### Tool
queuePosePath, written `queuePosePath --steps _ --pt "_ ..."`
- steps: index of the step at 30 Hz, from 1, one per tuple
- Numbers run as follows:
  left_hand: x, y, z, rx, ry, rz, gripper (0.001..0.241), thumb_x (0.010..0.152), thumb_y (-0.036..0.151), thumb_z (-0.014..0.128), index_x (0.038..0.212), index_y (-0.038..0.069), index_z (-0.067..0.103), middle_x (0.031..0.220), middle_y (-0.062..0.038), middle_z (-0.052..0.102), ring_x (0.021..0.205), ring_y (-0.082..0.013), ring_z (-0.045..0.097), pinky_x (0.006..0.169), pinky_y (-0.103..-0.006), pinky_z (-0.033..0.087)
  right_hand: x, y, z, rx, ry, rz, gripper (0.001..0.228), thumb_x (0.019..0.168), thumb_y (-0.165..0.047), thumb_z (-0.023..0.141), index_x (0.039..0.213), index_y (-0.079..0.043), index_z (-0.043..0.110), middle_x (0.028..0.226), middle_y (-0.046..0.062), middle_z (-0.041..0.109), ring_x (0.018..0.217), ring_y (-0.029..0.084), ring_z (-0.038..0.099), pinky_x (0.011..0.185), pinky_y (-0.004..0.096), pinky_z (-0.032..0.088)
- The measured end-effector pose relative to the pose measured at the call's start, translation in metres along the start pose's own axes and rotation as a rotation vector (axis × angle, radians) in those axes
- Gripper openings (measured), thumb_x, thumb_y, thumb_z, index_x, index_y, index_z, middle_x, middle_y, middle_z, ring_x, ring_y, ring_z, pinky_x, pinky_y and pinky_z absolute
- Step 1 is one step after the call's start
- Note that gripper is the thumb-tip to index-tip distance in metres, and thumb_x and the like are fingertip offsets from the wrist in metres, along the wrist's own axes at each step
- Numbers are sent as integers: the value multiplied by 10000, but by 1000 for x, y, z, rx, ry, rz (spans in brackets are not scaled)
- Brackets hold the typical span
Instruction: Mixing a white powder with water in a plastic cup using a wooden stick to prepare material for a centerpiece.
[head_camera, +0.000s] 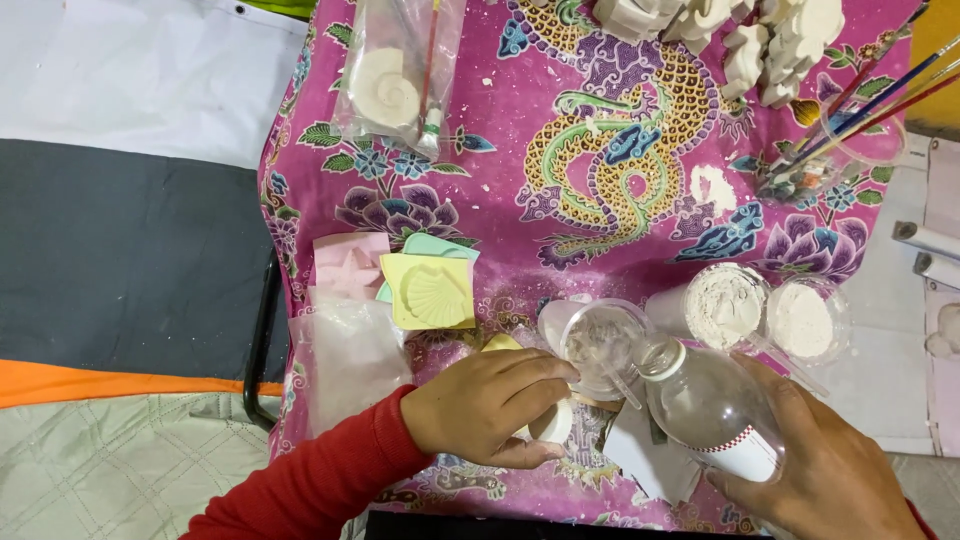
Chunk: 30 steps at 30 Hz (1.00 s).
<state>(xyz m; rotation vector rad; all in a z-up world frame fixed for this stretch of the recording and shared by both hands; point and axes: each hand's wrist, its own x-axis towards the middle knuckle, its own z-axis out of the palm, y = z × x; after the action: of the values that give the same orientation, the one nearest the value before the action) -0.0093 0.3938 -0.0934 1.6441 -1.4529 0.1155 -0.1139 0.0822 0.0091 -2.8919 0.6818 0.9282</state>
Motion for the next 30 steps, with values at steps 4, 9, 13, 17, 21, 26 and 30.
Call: queuePosePath --steps 4,9,13,17,21,26,30 --pt "-1 -2 2 -19 -9 3 493 995 343 579 1174 -117 587 1205 -310 642 1076 -431 666 915 -499 584 0 -4 -4 -5 18 -8 1213 535 -533 913 1559 -446 269 1507 -142 519 1271 216 641 906 439 617" --pt "0 -2 1 -33 4 11 493 1017 348 537 1163 -121 583 1191 -312 638 1057 -428 670 890 -490 594 1 -1 -1 5 33 -35 1224 521 -533 913 1551 -473 253 1585 -183 434 1298 223 616 919 451 607" --pt "1 -1 -1 -35 26 2 481 1009 349 578 1142 -114 584 1181 -309 640 1041 -428 673 885 -491 596 -2 -12 -11 -9 -26 3 1208 545 -520 912 1543 -495 231 1628 -248 355 1364 166 558 964 428 592" --pt "0 -1 -1 -33 23 2 475 1011 346 566 1144 -110 580 1183 -311 640 1042 -431 674 888 -495 595 -4 -12 -11 -19 -24 25 1188 550 -538 895 1544 -500 246 1579 -225 425 1303 199 616 932 427 603" --pt "0 -1 -2 -22 31 6 476 1014 345 564 1150 -111 576 1184 -311 642 1054 -431 670 924 -502 582 -7 -22 -21 -49 -82 67 1179 594 -558 870 1557 -543 190 1577 -259 407 1311 166 615 924 410 620" --pt "-3 -2 1 -17 17 -13 483 1000 348 578 1168 -105 577 1197 -307 645 1065 -432 672 917 -507 583 -3 -9 -9 -45 -35 30 1213 556 -550 896 1557 -520 211 1566 -253 429 1312 169 611 911 415 620" --pt "-4 -3 3 -1 11 -16 492 993 361 588 1175 -96 582 1200 -298 654 1073 -428 678 905 -500 588 -4 -10 -11 -48 -59 50 1182 577 -557 881 1557 -510 221 1537 -237 461 1274 183 642 893 417 619"
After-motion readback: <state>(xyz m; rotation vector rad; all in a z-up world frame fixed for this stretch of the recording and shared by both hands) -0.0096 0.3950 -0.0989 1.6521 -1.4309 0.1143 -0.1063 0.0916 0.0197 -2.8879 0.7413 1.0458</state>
